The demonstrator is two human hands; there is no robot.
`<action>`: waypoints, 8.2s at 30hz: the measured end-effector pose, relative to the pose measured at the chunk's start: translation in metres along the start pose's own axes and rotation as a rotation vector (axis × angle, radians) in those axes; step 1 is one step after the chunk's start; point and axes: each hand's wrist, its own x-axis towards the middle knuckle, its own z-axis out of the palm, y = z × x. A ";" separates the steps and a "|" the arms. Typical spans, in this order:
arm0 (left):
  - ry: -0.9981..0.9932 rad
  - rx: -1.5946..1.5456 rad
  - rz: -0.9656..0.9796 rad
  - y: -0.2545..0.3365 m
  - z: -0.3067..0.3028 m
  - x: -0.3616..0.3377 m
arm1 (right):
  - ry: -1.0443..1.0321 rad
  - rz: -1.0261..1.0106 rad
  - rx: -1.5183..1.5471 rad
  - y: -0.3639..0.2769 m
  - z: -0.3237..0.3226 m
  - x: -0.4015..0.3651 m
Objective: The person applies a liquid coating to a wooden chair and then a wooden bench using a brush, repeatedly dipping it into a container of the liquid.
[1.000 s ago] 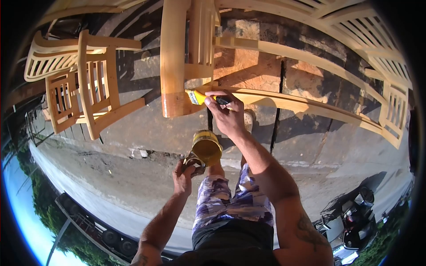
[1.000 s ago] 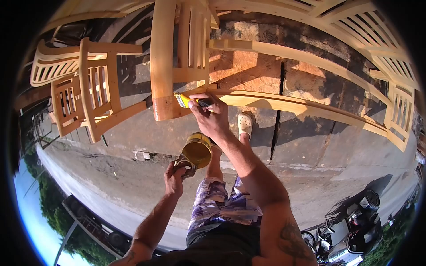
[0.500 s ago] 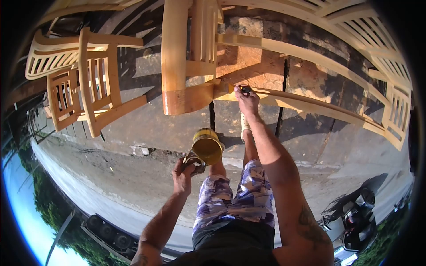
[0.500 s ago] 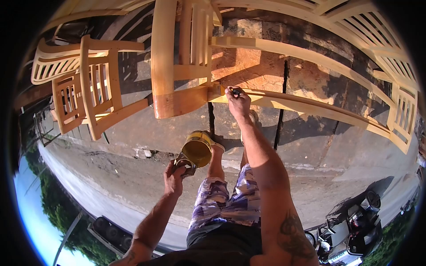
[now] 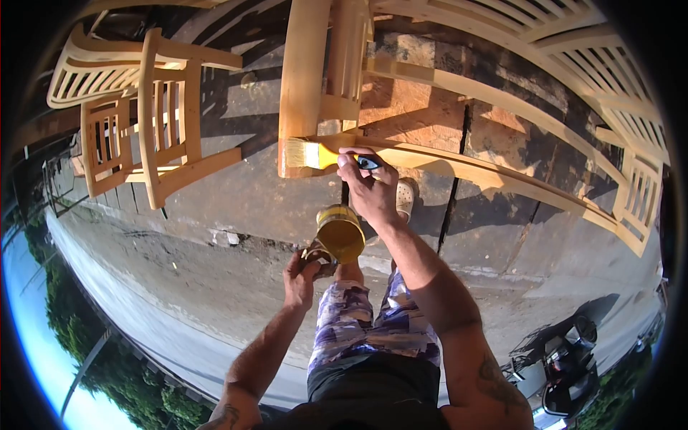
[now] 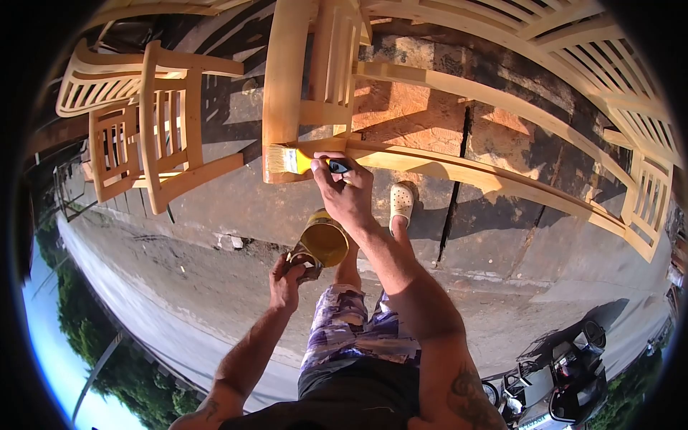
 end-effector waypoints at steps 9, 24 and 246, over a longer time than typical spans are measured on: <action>0.003 -0.037 0.009 -0.003 -0.008 0.001 | 0.067 -0.180 -0.173 -0.036 -0.014 -0.004; 0.025 -0.067 0.035 -0.006 -0.021 -0.001 | 0.279 -0.128 -0.404 0.105 -0.086 0.004; 0.272 -0.374 0.050 0.083 0.119 -0.059 | -0.081 -0.482 -0.650 -0.179 0.029 0.429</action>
